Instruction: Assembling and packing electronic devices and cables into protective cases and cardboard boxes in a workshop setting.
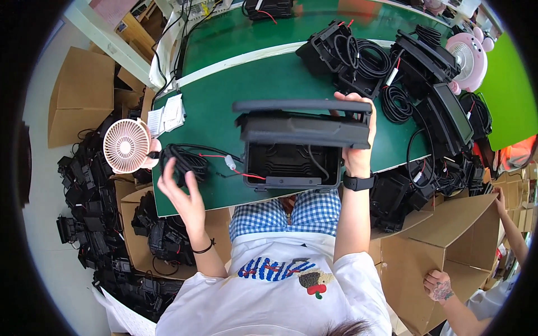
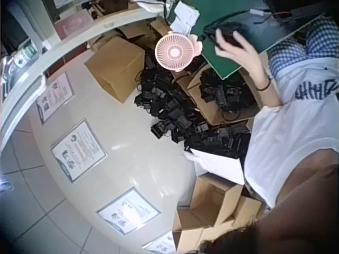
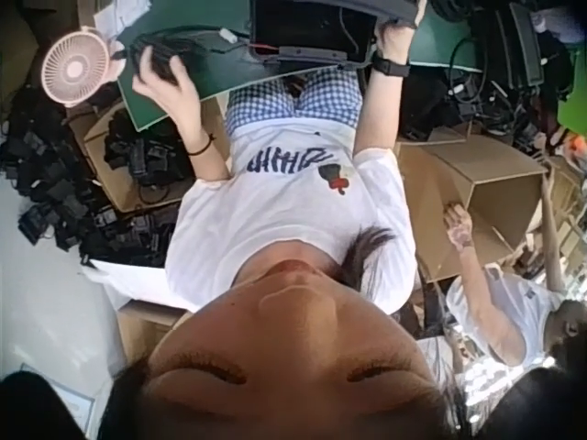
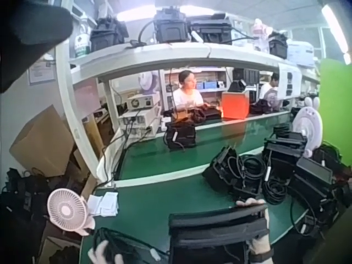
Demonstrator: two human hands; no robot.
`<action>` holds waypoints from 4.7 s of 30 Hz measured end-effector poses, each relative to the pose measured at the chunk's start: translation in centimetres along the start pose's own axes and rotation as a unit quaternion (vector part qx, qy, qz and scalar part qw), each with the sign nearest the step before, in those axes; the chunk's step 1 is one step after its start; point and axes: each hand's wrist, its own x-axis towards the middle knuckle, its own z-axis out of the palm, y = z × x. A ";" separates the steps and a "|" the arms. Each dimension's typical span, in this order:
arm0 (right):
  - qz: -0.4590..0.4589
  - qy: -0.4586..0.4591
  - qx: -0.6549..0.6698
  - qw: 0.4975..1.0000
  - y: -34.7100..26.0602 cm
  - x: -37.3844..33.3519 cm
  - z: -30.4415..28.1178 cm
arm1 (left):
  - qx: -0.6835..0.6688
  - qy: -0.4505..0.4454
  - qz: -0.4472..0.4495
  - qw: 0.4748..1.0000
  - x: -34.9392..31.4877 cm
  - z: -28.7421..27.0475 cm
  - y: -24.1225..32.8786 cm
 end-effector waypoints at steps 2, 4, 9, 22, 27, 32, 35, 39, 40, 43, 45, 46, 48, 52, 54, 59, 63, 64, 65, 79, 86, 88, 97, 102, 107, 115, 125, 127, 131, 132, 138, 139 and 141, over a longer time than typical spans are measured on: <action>0.061 0.040 0.024 0.997 -0.6 -0.7 -1.2 | -0.019 0.042 -0.032 0.998 0.1 0.0 -1.7; 0.070 0.083 -0.004 0.994 0.3 -0.4 -1.8 | -0.143 0.048 -0.072 0.986 0.3 -0.1 -4.2; 0.142 0.139 -0.145 0.969 0.3 1.9 0.4 | -0.186 0.002 -0.137 0.973 0.1 -2.4 -8.7; 0.204 0.096 -0.176 0.958 2.7 0.9 0.2 | -0.080 -0.226 0.056 0.969 -1.9 1.5 0.9; 0.187 0.074 -0.163 0.966 1.9 0.9 0.9 | -0.286 -0.196 0.057 0.936 -0.9 4.4 2.6; 0.143 0.057 -0.166 0.974 1.5 0.9 1.6 | -0.286 -0.208 0.131 0.926 0.5 3.7 5.9; 0.136 0.052 -0.172 0.974 1.3 0.9 1.6 | -0.281 -0.226 0.178 0.916 0.9 3.3 6.2; 0.124 0.028 -0.182 0.975 1.2 0.8 1.6 | -0.216 -0.296 0.314 0.876 1.7 3.2 8.3; 0.117 0.014 -0.183 0.976 1.4 1.1 1.8 | -0.215 -0.295 0.316 0.876 1.7 3.6 8.2; 0.107 0.005 -0.177 0.978 1.7 1.3 1.9 | -0.163 -0.283 0.461 0.825 1.3 4.8 8.6; 0.105 0.006 -0.177 0.979 2.0 1.5 1.7 | -0.141 -0.258 0.522 0.801 1.4 4.5 9.0; 0.106 0.001 -0.180 0.978 2.2 1.6 1.4 | -0.117 -0.231 0.577 0.775 1.3 4.4 9.3; 0.106 -0.002 -0.185 0.977 2.5 1.6 1.1 | -0.144 -0.209 0.593 0.764 0.9 4.6 9.9; 0.101 -0.010 -0.193 0.976 2.5 1.7 1.1 | -0.264 -0.280 0.525 0.759 1.8 5.0 10.0; 0.097 -0.015 -0.194 0.976 2.7 1.7 1.2 | -0.383 -0.391 0.352 0.759 2.8 4.5 10.6; 0.105 -0.009 -0.175 0.979 2.6 1.6 1.2 | -0.392 -0.619 -0.055 0.679 5.6 5.2 10.5; 0.111 -0.005 -0.166 0.980 2.7 1.6 1.2 | -0.211 -0.567 0.178 0.776 6.4 7.9 9.1; 0.111 -0.004 -0.166 0.980 2.8 1.6 1.0 | -0.182 -0.514 0.293 0.785 6.6 8.3 9.4; 0.109 0.001 -0.173 0.979 2.9 1.7 0.8 | -0.182 -0.515 0.293 0.785 6.6 8.3 9.6; 0.104 -0.011 -0.227 0.968 2.8 1.7 1.6 | -0.048 -0.553 0.330 0.764 6.0 6.8 10.7; 0.093 -0.007 -0.219 0.971 2.9 1.6 1.1 | -0.115 -0.135 0.480 0.859 4.3 5.2 9.9; 0.090 -0.010 -0.198 0.976 3.0 1.8 1.2 | -0.068 -0.185 0.535 0.822 2.8 4.1 10.3; 0.053 -0.059 -0.270 0.960 1.3 1.3 2.6 | 0.014 -0.349 0.479 0.805 0.2 6.6 11.7; 0.059 -0.118 -0.241 0.962 -0.4 1.2 4.0 | 0.070 -0.320 0.440 0.836 1.2 7.6 12.0; 0.092 -0.068 -0.282 0.953 -0.4 1.3 4.5 | -0.063 -0.013 0.519 0.852 -0.2 6.7 8.9; 0.136 -0.046 -0.288 0.947 -0.6 1.5 4.7 | -0.019 -0.152 0.321 0.935 1.4 5.0 5.9; 0.187 -0.054 -0.300 0.934 0.0 0.3 3.3 | -0.106 -0.045 0.138 0.984 0.1 4.6 4.5; 0.160 -0.057 -0.290 0.942 0.2 0.1 3.4 | -0.123 -0.059 0.125 0.983 0.2 5.0 4.6; 0.168 -0.047 -0.261 0.949 0.2 -0.1 3.7 | -0.169 -0.105 0.095 0.975 -0.2 5.6 4.2; 0.171 -0.043 -0.258 0.950 0.1 -0.1 3.8 | -0.173 -0.095 0.097 0.976 -0.3 5.7 4.2; 0.167 -0.045 -0.261 0.950 0.3 0.0 3.7 | -0.182 -0.092 0.139 0.969 -0.2 5.4 4.3; 0.167 -0.045 -0.265 0.948 0.3 0.0 3.6 | -0.183 -0.092 0.140 0.969 0.0 5.3 4.6; 0.166 -0.039 -0.267 0.949 0.2 -0.1 3.7 | -0.161 -0.124 0.132 0.970 0.5 5.1 5.1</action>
